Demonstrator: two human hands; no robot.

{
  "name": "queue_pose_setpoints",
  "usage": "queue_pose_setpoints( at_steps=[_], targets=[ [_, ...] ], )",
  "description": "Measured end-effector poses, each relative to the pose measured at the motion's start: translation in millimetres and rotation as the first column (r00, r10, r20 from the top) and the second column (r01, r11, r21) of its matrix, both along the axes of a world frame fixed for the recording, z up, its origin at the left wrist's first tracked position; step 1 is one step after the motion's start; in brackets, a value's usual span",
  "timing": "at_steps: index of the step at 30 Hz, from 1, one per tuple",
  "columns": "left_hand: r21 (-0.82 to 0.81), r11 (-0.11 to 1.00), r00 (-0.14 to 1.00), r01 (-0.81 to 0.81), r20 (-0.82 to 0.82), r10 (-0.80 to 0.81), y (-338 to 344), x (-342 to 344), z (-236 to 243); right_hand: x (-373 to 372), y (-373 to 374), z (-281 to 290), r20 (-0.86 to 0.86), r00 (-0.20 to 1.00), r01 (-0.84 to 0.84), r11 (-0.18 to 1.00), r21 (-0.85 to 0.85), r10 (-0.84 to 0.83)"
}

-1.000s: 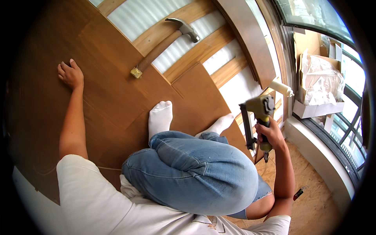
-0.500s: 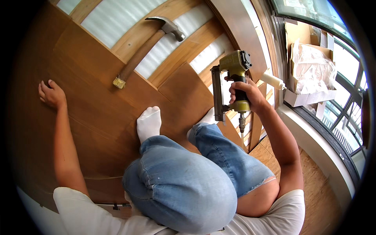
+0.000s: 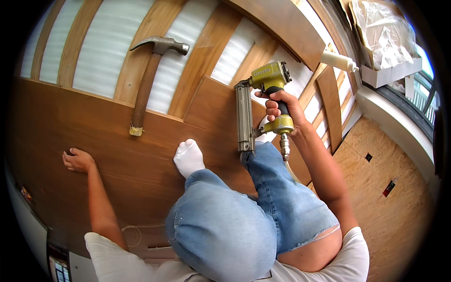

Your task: The person installs wood flooring by applying glue to the planks, fitting them together, and securing them using a hammer and a pneumatic nail gun.

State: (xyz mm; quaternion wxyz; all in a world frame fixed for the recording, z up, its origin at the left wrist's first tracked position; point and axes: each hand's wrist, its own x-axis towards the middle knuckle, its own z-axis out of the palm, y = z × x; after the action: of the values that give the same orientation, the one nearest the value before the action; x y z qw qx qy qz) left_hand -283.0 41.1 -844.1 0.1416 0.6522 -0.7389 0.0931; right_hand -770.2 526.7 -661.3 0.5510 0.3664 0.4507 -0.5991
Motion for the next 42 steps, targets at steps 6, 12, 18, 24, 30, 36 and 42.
queue_pose_setpoints(
  at_steps=[6,12,18,24,30,36,42],
  targets=[
    [0.010,1.000,1.000,-0.015,0.025,0.015,1.6,3.8,0.2,-3.9,-6.1,9.1,0.001,0.997,-0.072,0.996,0.045,0.072],
    [0.031,0.999,0.999,-0.040,0.026,0.040,4.7,-5.3,4.9,-1.2,-15.7,16.1,-0.017,0.991,-0.126,0.984,0.126,0.130],
    [0.015,0.999,0.996,-0.029,0.082,0.028,2.7,4.5,5.5,0.2,-34.1,31.5,-0.043,0.957,-0.269,0.933,0.241,0.287],
    [0.017,0.999,0.998,-0.038,0.054,0.037,5.0,-5.3,6.1,-2.8,-12.1,22.4,-0.057,0.980,-0.177,0.967,0.182,0.190],
    [0.002,0.999,0.998,-0.041,0.044,0.040,2.7,-1.6,6.2,1.8,-12.8,27.6,-0.041,0.974,-0.212,0.961,0.175,0.222],
    [-0.012,1.000,0.999,-0.019,0.049,0.020,-1.1,-0.7,-1.3,-1.8,3.1,26.0,-0.053,0.982,-0.165,0.961,0.222,0.181],
    [-0.014,0.999,0.998,-0.040,0.054,0.040,-3.0,-0.2,-4.0,-5.2,9.6,25.9,-0.020,0.986,-0.159,0.976,0.152,0.163]
  ],
)
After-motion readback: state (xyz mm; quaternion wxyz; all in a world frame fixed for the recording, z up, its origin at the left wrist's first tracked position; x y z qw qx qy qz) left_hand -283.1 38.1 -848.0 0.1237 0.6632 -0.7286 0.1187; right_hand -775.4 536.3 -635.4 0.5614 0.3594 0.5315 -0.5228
